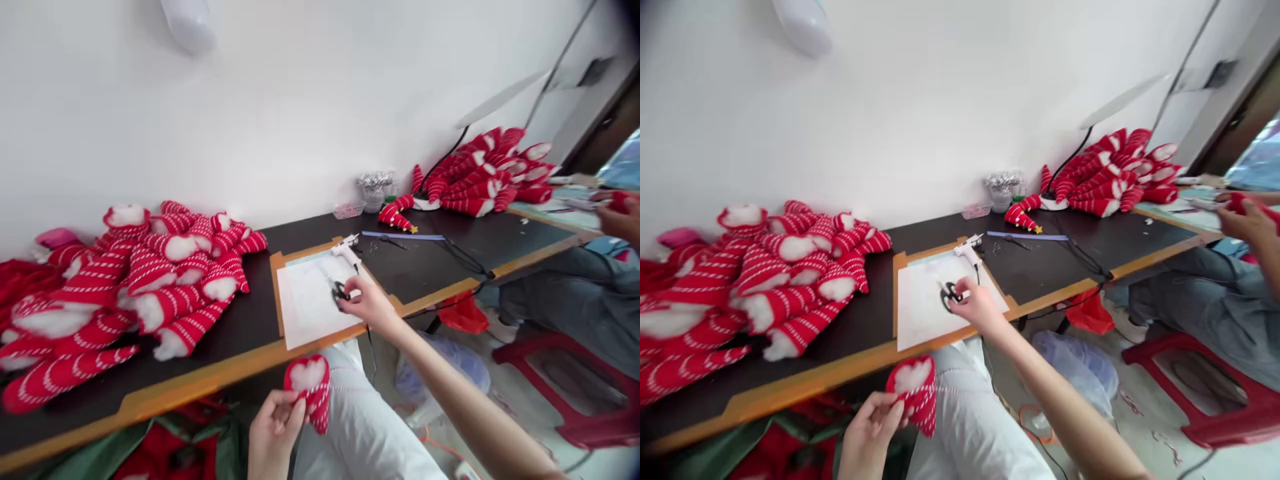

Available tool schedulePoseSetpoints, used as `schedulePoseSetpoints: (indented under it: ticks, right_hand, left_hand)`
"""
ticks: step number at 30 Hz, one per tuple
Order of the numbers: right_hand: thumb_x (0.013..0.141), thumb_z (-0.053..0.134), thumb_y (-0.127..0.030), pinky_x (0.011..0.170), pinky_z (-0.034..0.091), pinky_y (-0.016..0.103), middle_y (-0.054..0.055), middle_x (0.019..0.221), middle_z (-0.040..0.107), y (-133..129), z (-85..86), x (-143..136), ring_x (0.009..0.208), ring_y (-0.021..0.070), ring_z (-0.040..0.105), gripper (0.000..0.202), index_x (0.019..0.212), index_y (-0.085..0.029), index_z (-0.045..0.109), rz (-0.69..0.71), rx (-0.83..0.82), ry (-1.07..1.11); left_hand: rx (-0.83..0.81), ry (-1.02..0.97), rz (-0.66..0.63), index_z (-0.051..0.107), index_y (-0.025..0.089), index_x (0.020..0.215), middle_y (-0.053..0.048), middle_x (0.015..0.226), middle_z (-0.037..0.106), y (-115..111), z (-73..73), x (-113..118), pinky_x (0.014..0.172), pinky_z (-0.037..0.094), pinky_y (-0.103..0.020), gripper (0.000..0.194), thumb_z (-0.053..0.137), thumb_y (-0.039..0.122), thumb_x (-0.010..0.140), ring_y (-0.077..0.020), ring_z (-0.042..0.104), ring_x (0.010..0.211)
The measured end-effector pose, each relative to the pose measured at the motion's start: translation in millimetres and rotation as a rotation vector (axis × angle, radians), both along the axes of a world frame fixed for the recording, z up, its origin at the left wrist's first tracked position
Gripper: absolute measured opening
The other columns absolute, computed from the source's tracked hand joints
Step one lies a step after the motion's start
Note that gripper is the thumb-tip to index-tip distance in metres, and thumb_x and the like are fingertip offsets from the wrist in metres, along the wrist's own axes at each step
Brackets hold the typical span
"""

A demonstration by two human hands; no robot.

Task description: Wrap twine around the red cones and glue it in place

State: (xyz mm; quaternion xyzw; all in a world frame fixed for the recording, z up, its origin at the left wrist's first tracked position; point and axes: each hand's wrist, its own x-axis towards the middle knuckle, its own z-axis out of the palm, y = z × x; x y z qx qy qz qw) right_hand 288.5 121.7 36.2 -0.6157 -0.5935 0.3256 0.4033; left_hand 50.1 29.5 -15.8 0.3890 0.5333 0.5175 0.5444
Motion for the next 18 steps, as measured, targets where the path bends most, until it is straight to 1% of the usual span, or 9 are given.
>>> schedulePoseSetpoints:
  ticks: [2,4,6,8,9,11,13,15,18]
  right_hand:
    - [0.077,0.078,-0.035,0.071,0.06,0.028,0.003,0.092,0.066,-22.2,-6.6,14.2,0.073,0.0153,0.071,0.035,0.101,-0.016,0.06,-0.009,0.002,0.545]
    - [0.069,0.088,-0.035,0.069,0.062,0.021,0.001,0.088,0.067,-37.9,-12.6,35.0,0.07,0.0118,0.07,0.039,0.095,-0.017,0.066,-0.079,-0.01,0.968]
    - [0.064,0.092,-0.03,0.063,0.06,0.012,-0.001,0.085,0.069,-47.8,-16.0,56.3,0.067,0.0075,0.067,0.038,0.09,-0.018,0.068,-0.229,0.033,1.131]
    - [0.061,0.094,-0.025,0.057,0.057,0.007,-0.002,0.083,0.07,-58.8,-16.8,68.0,0.065,0.0062,0.067,0.04,0.09,-0.019,0.068,-0.384,0.104,1.137]
    - [0.061,0.094,-0.026,0.054,0.056,0.008,-0.002,0.08,0.071,-66.9,-16.8,67.3,0.063,0.0069,0.067,0.04,0.091,-0.018,0.068,-0.41,0.107,1.098]
    - [0.068,0.092,-0.04,0.047,0.054,0.015,0.0,0.072,0.07,-88.8,-17.3,52.0,0.055,0.0103,0.066,0.042,0.092,-0.017,0.067,-0.285,0.013,0.97]
    - [0.076,0.081,-0.061,0.04,0.047,0.021,0.0,0.056,0.063,-114.7,-19.1,24.7,0.043,0.0125,0.058,0.05,0.086,-0.015,0.063,0.049,-0.163,0.825]
    - [0.081,0.071,-0.071,0.041,0.038,0.02,-0.003,0.051,0.055,-137.1,-21.6,-2.3,0.041,0.0092,0.048,0.057,0.081,-0.016,0.057,0.279,-0.257,0.75]
    - [0.084,0.061,-0.077,0.042,0.029,0.018,-0.006,0.057,0.048,-153.5,-24.1,-24.5,0.045,0.0064,0.038,0.06,0.083,-0.018,0.052,0.422,-0.336,0.738]
  left_hand:
    - [-0.002,-0.046,0.043,0.066,0.017,0.074,-0.002,0.067,0.073,0.3,10.8,7.6,0.059,0.06,-0.023,0.046,0.094,0.049,0.057,-0.0167,0.072,0.061]
    - [0.014,-0.067,0.02,0.066,0.017,0.077,-0.002,0.069,0.074,6.1,18.4,12.3,0.061,0.06,-0.022,0.042,0.092,0.046,0.061,-0.015,0.071,0.063]
    - [0.051,-0.063,-0.028,0.066,0.016,0.079,-0.003,0.072,0.074,13.9,22.4,16.4,0.064,0.06,-0.023,0.038,0.09,0.043,0.066,-0.0141,0.071,0.062]
    - [0.098,-0.048,-0.08,0.067,0.016,0.08,-0.003,0.074,0.075,20.7,24.2,21.4,0.068,0.061,-0.025,0.035,0.089,0.041,0.069,-0.0145,0.071,0.065]
    - [0.12,-0.043,-0.101,0.067,0.016,0.08,-0.004,0.075,0.075,23.2,24.7,24.3,0.069,0.061,-0.025,0.034,0.088,0.04,0.07,-0.015,0.072,0.066]
    - [0.156,-0.032,-0.126,0.067,0.016,0.081,-0.005,0.076,0.075,26.4,25.4,30.1,0.069,0.061,-0.025,0.033,0.087,0.04,0.071,-0.0159,0.072,0.07]
    - [0.186,-0.009,-0.132,0.067,0.016,0.082,-0.004,0.076,0.075,27.4,26.1,34.7,0.067,0.06,-0.023,0.031,0.086,0.038,0.073,-0.0149,0.071,0.069]
    - [0.209,0.023,-0.138,0.067,0.016,0.083,-0.004,0.076,0.074,26.9,26.8,37.5,0.066,0.059,-0.021,0.028,0.085,0.036,0.075,-0.0138,0.071,0.068]
    - [0.211,0.057,-0.145,0.068,0.016,0.084,-0.004,0.078,0.075,25.0,27.7,38.9,0.069,0.059,-0.022,0.026,0.083,0.036,0.077,-0.0145,0.072,0.072]
